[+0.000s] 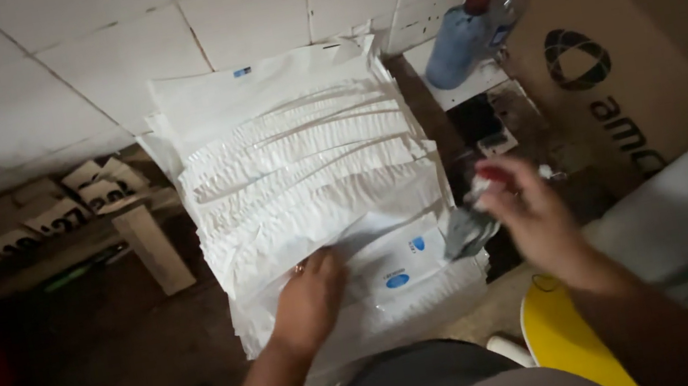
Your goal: Stamping a stack of white padded mailers one by one with a handheld stamp
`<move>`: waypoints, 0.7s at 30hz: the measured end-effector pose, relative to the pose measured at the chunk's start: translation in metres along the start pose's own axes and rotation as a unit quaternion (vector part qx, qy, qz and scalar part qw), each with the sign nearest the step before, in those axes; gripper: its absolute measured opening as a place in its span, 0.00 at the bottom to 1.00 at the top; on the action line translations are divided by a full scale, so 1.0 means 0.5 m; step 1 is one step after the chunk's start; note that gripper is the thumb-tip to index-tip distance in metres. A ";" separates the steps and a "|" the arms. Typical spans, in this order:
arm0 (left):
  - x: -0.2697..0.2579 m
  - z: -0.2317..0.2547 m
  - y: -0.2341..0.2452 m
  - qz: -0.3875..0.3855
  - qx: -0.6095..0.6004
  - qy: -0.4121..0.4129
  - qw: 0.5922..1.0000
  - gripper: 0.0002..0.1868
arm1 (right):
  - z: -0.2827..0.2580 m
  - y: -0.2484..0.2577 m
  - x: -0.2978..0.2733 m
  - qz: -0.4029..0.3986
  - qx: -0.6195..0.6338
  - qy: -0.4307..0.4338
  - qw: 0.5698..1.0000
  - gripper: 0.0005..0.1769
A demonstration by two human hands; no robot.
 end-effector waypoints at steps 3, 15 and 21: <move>0.034 -0.013 0.021 -0.025 -0.025 0.017 0.999 0.10 | 0.096 -0.066 -0.006 -0.057 0.015 0.046 0.997 0.35; 0.098 -0.053 0.083 -0.007 -0.115 0.141 0.983 0.12 | 0.136 -0.243 -0.029 0.019 -0.277 0.373 0.886 0.33; 0.083 -0.034 0.104 0.012 -0.135 0.141 0.981 0.11 | 0.138 -0.254 -0.005 -0.036 -0.213 0.315 0.924 0.28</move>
Point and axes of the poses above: each hand's wrist, its own x-axis towards the middle knuckle, its own y-axis out of the back of the hand, z = x × y, the point moved 4 cm from there along x, towards the middle knuckle, and after that the axes turned 12 degrees about -y, right-handed, at the moved point
